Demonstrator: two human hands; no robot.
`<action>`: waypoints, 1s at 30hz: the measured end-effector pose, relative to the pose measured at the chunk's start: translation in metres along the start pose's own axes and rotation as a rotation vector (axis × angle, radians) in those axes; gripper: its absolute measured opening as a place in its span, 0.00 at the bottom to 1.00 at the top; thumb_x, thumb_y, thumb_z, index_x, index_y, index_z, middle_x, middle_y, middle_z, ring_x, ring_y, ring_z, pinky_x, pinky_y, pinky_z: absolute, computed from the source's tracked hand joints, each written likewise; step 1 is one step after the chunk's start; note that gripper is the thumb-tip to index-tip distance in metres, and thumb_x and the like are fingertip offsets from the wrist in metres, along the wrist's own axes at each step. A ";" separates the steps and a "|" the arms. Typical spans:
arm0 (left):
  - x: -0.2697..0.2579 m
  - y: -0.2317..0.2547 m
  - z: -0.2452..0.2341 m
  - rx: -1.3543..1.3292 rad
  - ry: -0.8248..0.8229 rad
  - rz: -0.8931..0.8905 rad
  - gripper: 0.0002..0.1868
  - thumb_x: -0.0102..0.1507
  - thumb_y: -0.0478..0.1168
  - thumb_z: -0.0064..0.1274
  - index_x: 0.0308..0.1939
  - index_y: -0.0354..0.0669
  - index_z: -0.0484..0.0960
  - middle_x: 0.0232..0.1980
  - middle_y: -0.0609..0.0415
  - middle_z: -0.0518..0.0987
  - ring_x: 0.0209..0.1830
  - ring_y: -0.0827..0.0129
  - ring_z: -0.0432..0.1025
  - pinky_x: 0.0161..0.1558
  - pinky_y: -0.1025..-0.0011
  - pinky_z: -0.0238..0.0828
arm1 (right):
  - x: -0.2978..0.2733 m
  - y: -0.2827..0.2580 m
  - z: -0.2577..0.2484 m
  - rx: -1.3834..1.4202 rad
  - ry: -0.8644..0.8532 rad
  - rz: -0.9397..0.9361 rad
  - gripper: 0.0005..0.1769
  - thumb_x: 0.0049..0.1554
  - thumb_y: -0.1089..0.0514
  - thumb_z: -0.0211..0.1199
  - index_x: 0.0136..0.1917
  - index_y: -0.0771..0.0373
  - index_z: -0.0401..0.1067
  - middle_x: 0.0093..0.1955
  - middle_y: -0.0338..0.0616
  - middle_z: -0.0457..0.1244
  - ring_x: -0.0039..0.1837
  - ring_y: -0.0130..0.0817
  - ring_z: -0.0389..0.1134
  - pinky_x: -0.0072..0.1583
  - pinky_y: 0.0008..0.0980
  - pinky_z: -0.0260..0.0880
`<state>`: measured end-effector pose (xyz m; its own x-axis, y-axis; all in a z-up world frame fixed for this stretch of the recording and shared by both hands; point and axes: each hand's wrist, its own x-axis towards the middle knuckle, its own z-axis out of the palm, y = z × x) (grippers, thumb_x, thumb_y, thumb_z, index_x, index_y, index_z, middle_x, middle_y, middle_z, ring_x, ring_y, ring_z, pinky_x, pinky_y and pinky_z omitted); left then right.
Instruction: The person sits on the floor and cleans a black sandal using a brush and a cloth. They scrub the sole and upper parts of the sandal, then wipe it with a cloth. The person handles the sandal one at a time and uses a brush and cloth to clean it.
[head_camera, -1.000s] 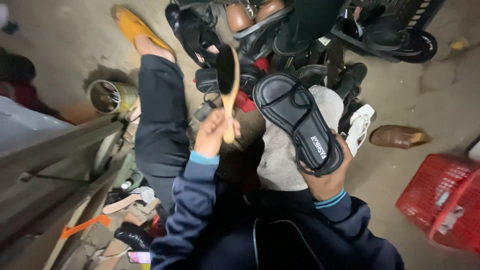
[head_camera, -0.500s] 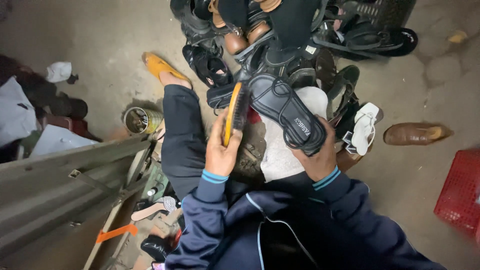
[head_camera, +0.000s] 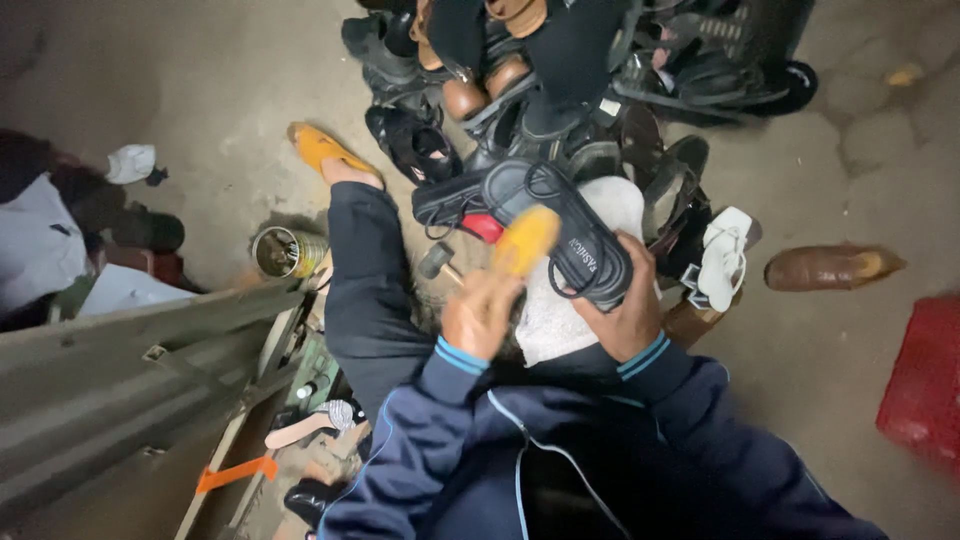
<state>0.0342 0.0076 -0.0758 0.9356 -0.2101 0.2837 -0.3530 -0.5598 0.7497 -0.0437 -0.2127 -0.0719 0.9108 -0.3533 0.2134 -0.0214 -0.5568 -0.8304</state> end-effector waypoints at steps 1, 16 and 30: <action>-0.006 0.009 0.000 -0.065 -0.079 0.022 0.15 0.67 0.48 0.59 0.58 0.58 0.85 0.36 0.51 0.82 0.36 0.53 0.78 0.44 0.62 0.76 | -0.002 0.002 0.000 0.030 0.013 0.016 0.52 0.50 0.54 0.78 0.77 0.65 0.49 0.74 0.60 0.50 0.71 0.67 0.59 0.66 0.70 0.63; 0.000 -0.010 0.003 -0.103 -0.045 -0.147 0.20 0.66 0.46 0.59 0.63 0.57 0.82 0.42 0.44 0.84 0.45 0.47 0.80 0.46 0.55 0.78 | -0.032 -0.007 -0.058 -0.032 0.051 -0.014 0.51 0.47 0.55 0.79 0.74 0.72 0.55 0.70 0.64 0.55 0.71 0.66 0.59 0.72 0.67 0.56; 0.018 -0.011 0.004 -0.080 -0.058 -0.115 0.21 0.68 0.50 0.56 0.66 0.62 0.80 0.39 0.42 0.84 0.44 0.48 0.80 0.46 0.55 0.76 | -0.023 -0.009 -0.053 0.007 -0.004 -0.061 0.50 0.45 0.55 0.80 0.73 0.70 0.57 0.71 0.60 0.55 0.72 0.63 0.59 0.73 0.65 0.56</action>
<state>0.0545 0.0069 -0.0811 0.9677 -0.1949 0.1597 -0.2398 -0.5180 0.8211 -0.0860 -0.2399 -0.0421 0.9121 -0.3159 0.2613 0.0365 -0.5722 -0.8193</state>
